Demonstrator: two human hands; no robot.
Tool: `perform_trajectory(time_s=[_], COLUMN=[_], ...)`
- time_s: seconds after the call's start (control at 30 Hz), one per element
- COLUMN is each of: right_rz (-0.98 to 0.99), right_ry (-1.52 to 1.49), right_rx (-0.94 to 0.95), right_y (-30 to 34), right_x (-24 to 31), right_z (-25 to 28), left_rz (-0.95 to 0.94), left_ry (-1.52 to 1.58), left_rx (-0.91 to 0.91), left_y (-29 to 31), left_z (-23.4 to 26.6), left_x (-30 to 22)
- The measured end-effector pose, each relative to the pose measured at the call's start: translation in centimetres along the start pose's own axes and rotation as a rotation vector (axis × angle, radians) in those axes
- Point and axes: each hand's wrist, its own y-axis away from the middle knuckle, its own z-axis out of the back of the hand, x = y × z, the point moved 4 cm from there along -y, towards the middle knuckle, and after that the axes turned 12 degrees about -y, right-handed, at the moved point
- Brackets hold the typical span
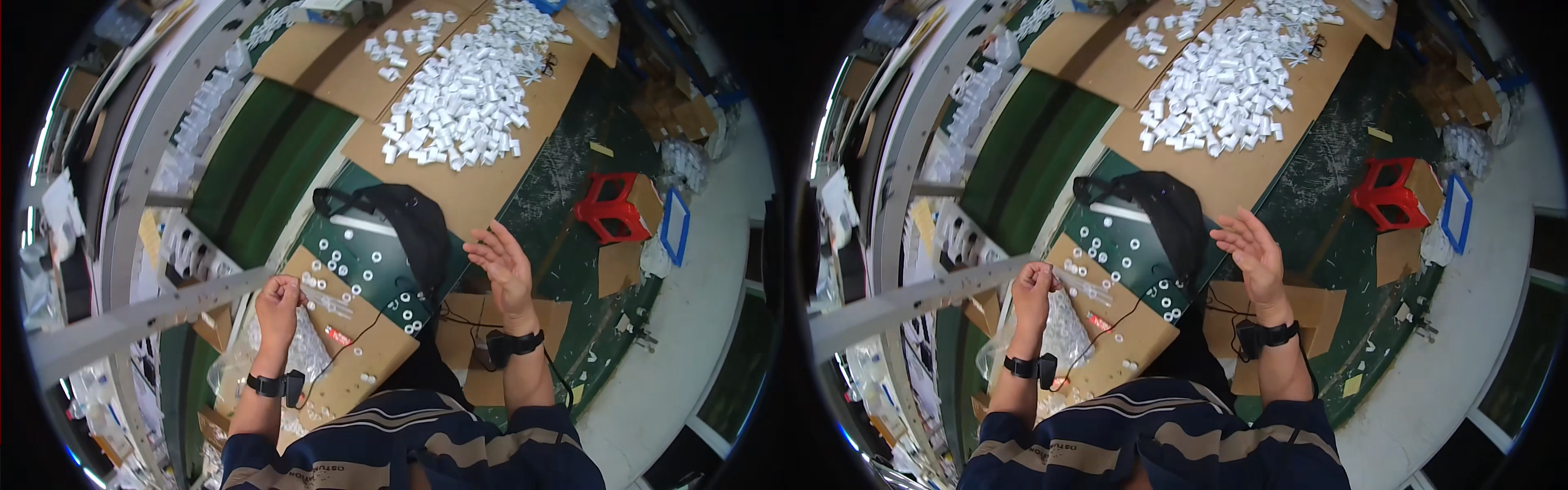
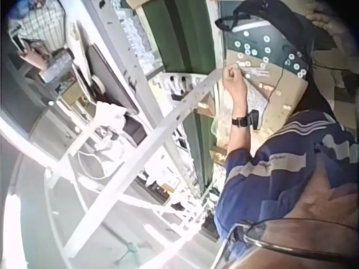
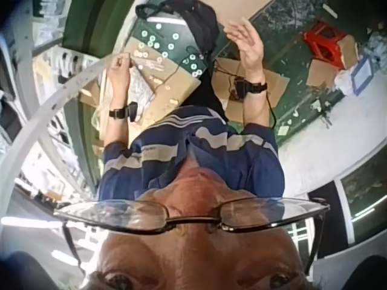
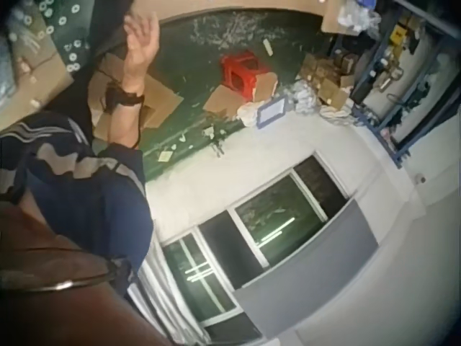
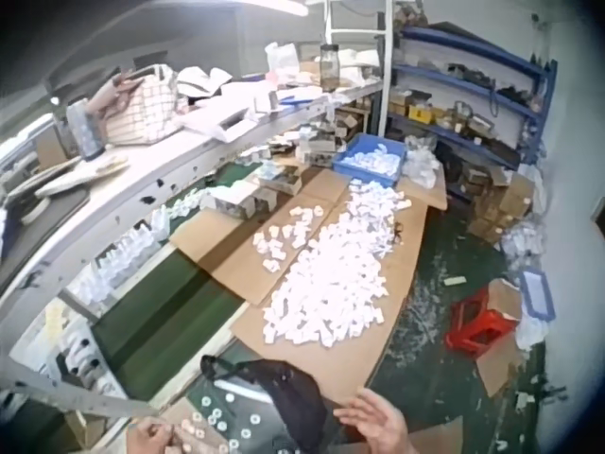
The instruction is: Applying glue to small white rings and attaching them to a green plastic base to assemble decorative tree-shaped ornaments.
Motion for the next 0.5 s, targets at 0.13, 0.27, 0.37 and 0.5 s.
perform_trajectory(time_s=[0.13, 0.27, 0.37, 0.5], right_rz=[-0.015, -0.042, -0.035, -0.034], right_ry=[-0.008, 0.021, 0.025, 0.041], right_rx=[0.046, 0.066, 0.076, 0.107], right_y=[4.8, 10.1, 15.0, 21.9], right_x=[-1.7, -3.0, -4.4, -6.3], right_z=[-2.1, -4.6, -6.0, -8.9], left_rz=[0.043, 0.068, 0.073, 0.063], left_ry=[0.011, 0.016, 0.029, 0.042], left_rx=[-0.022, 0.015, 0.030, 0.019], left_y=[8.7, 16.7, 22.1, 29.9], left_z=[2.0, 4.2, 5.6, 8.2], left_x=[1.6, 4.6, 7.1, 10.8])
